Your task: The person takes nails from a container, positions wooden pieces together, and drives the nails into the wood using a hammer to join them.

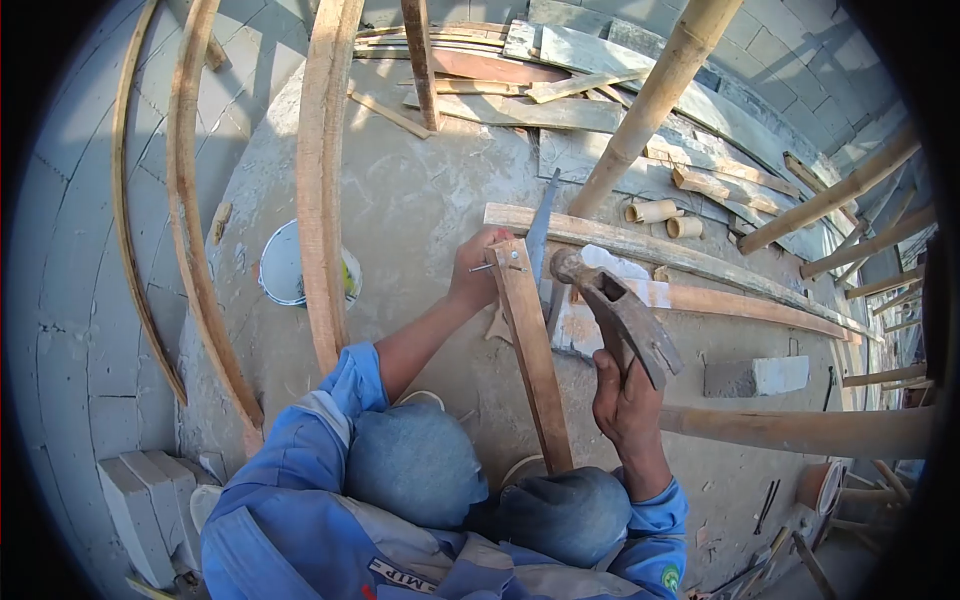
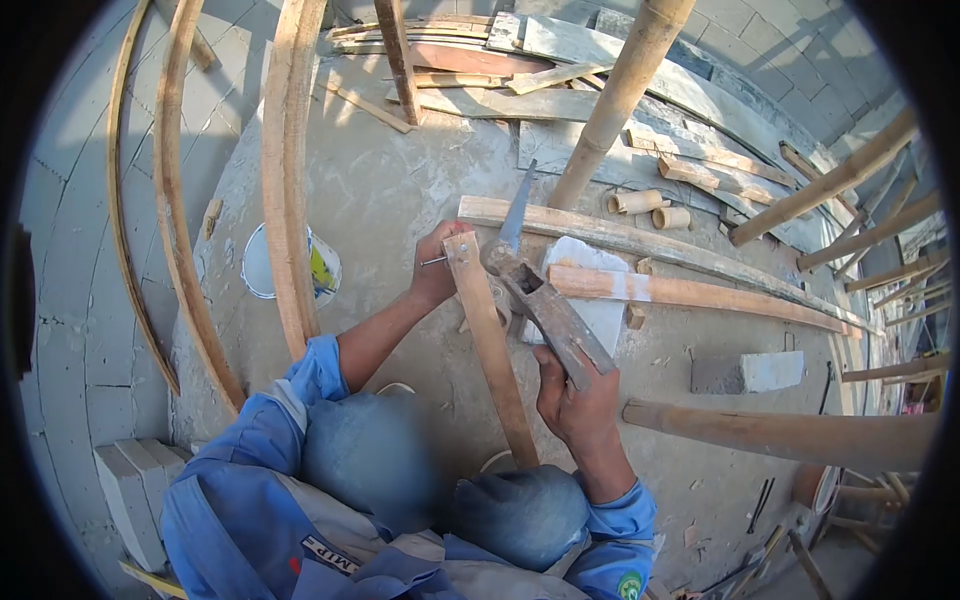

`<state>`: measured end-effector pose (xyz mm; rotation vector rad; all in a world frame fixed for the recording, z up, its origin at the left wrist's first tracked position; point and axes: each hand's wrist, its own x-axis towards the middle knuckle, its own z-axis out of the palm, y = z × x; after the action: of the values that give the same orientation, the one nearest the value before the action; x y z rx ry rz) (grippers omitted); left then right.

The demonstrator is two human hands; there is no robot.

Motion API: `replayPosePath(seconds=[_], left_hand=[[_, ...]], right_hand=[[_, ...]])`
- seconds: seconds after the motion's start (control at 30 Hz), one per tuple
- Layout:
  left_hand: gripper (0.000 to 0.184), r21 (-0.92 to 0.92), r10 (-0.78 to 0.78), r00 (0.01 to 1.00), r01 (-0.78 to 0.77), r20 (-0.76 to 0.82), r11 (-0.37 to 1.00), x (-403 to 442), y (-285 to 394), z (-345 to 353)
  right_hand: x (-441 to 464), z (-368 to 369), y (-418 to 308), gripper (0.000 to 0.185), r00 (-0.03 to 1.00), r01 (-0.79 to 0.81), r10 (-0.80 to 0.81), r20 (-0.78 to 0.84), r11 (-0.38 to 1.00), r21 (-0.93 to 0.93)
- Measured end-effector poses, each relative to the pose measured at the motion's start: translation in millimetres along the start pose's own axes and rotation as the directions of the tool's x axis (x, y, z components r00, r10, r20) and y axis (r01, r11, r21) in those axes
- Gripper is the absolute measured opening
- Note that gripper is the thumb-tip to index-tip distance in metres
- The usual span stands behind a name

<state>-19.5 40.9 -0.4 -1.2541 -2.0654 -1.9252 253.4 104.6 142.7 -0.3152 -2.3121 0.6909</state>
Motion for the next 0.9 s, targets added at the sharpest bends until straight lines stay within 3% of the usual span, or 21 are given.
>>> replayPosePath(seconds=[0.07, 0.1, 0.13, 0.2, 0.27, 0.37, 0.4, 0.43, 0.47, 0.53, 0.57, 0.63, 0.73, 0.8, 0.83, 0.87, 0.9], left_hand=[[0.02, -0.018, -0.02, 0.999, 0.02, 0.025, 1.0, -16.4, -2.0, -2.1], [0.019, -0.035, -0.034, 0.998, 0.036, 0.055, 0.999, -12.4, -3.8, -3.3], [0.018, -0.053, -0.049, 0.995, 0.054, 0.09, 0.997, -12.9, -3.7, -4.4], [0.02, -0.041, 0.016, 0.995, -0.012, 0.096, 0.999, -9.3, -4.9, -5.3], [0.021, -0.047, 0.031, 0.994, -0.026, 0.103, 0.999, -7.0, -2.9, -3.0], [0.022, -0.048, -0.02, 0.993, 0.025, 0.117, 0.999, -10.6, -3.7, -5.6], [0.022, -0.048, -0.031, 0.992, 0.037, 0.121, 0.998, -10.6, -4.4, -5.3], [0.022, -0.052, -0.035, 0.991, 0.042, 0.127, 0.998, -10.2, -3.5, -3.9], [0.022, -0.052, -0.019, 0.992, 0.026, 0.126, 0.998, -19.4, -1.6, -4.9], [0.022, -0.048, 0.062, 0.997, -0.059, 0.049, 0.997, -8.1, -5.0, -3.6], [0.02, -0.044, 0.027, 0.998, -0.024, 0.06, 0.999, -10.8, -6.8, -5.0], [0.021, -0.072, 0.001, 0.997, 0.005, 0.081, 0.997, -12.1, -8.1, -8.1], [0.021, -0.092, -0.003, 0.996, 0.011, 0.093, 0.996, -9.7, -6.6, -8.8], [0.021, -0.069, 0.002, 0.995, 0.005, 0.097, 0.998, -9.7, -5.4, -6.1], [0.021, -0.073, -0.009, 0.995, 0.016, 0.1, 0.997, -10.1, -5.6, -4.9], [0.021, -0.075, -0.023, 0.994, 0.031, 0.104, 0.997, -11.4, -6.0, -4.6], [0.021, -0.076, -0.028, 0.994, 0.037, 0.108, 0.996, -11.0, -5.5, -5.2]], right_hand=[[-5.9, -9.7, -9.4, 0.041, 0.976, -0.159, 0.197, -0.09, 0.934, 0.319], [2.1, -13.1, -20.4, 0.047, 0.948, 0.009, 0.135, -0.288, 0.894, 0.448], [8.5, -26.7, -27.6, 0.049, 0.917, 0.097, 0.085, -0.391, 0.9, 0.424], [11.8, -48.0, -36.0, 0.048, 0.854, 0.27, 0.009, -0.52, 0.848, 0.457], [12.0, -53.5, -44.4, 0.046, 0.8, 0.337, 0.034, -0.599, 0.8, 0.496], [0.7, -28.0, -25.4, 0.041, 0.934, 0.156, 0.072, -0.351, 0.801, 0.578], [-8.7, -19.5, -7.7, 0.033, 0.984, -0.162, 0.173, -0.042, 0.968, 0.194], [14.2, -7.0, -13.8, 0.027, 0.883, -0.243, 0.326, 0.337, 0.933, -0.265], [8.3, 5.5, -11.0, 0.029, 0.868, -0.377, 0.37, 0.332, 0.925, -0.045], [10.5, -0.8, -6.7, 0.029, 0.986, 0.023, 0.001, 0.168, 0.989, -0.143], [5.9, -5.5, -8.4, 0.031, 0.997, -0.057, 0.06, 0.054, 0.997, -0.054], [-0.4, -13.7, -24.6, 0.038, 0.942, -0.19, 0.278, -0.189, 0.904, 0.383], [15.7, -39.3, -45.1, 0.045, 0.859, 0.218, 0.053, -0.509, 0.862, 0.458], [13.9, -29.0, -47.0, 0.041, 0.801, 0.422, -0.017, -0.598, 0.725, 0.544], [11.0, -12.9, -34.0, 0.038, 0.825, 0.411, -0.086, -0.559, 0.769, 0.489], [-13.2, -2.7, 0.3, 0.033, 0.967, 0.179, -0.058, -0.249, 0.85, 0.496], [-8.1, 7.6, 2.5, 0.029, 0.992, -0.125, 0.122, 0.03, 0.946, 0.3]])
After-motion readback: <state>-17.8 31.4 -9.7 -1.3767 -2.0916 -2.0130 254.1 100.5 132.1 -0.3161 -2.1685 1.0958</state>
